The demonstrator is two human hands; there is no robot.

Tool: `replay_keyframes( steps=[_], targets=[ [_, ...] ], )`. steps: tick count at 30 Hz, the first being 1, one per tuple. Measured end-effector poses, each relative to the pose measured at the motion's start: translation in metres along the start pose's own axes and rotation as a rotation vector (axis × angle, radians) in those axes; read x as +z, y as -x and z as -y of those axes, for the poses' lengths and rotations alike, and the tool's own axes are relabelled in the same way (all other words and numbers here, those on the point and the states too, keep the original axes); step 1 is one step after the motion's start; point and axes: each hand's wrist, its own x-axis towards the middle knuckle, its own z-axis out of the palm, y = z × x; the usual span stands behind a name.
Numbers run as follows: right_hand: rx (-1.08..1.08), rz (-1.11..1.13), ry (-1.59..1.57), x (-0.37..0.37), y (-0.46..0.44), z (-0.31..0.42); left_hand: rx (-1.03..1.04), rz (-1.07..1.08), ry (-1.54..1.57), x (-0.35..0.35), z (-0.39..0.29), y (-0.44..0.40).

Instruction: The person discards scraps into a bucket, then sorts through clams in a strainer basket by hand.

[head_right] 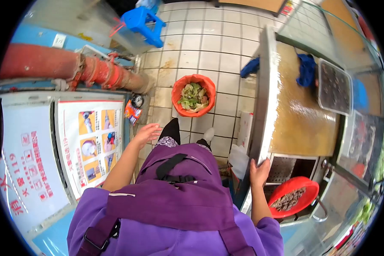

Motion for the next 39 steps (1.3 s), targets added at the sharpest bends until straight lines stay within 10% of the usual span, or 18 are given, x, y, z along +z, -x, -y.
replay_keyframes(
  steps=[15,21,25,30,33,39],
  targets=[
    [0.253,-0.173,-0.2,-0.002,0.033,0.009,0.392,0.782,-0.664,0.24,-0.136,-0.041],
    [0.677,-1.04,-0.489,-0.043,0.119,-0.063,0.413,1.139,-0.831,0.371,-0.126,0.015],
    [0.828,-0.506,-0.433,-0.068,0.128,-0.1,0.249,1.308,-1.075,0.447,-0.072,0.038],
    [0.912,-0.502,-0.302,-0.068,0.065,-0.153,0.068,1.221,-1.173,0.535,-0.014,0.109],
    [0.874,-0.646,-0.763,-0.078,0.046,-0.209,-0.006,1.136,-1.042,0.551,0.004,0.085],
    [0.59,-0.53,-0.389,-0.111,0.091,-0.188,-0.074,1.12,-0.918,0.552,-0.026,0.051]
  ],
)
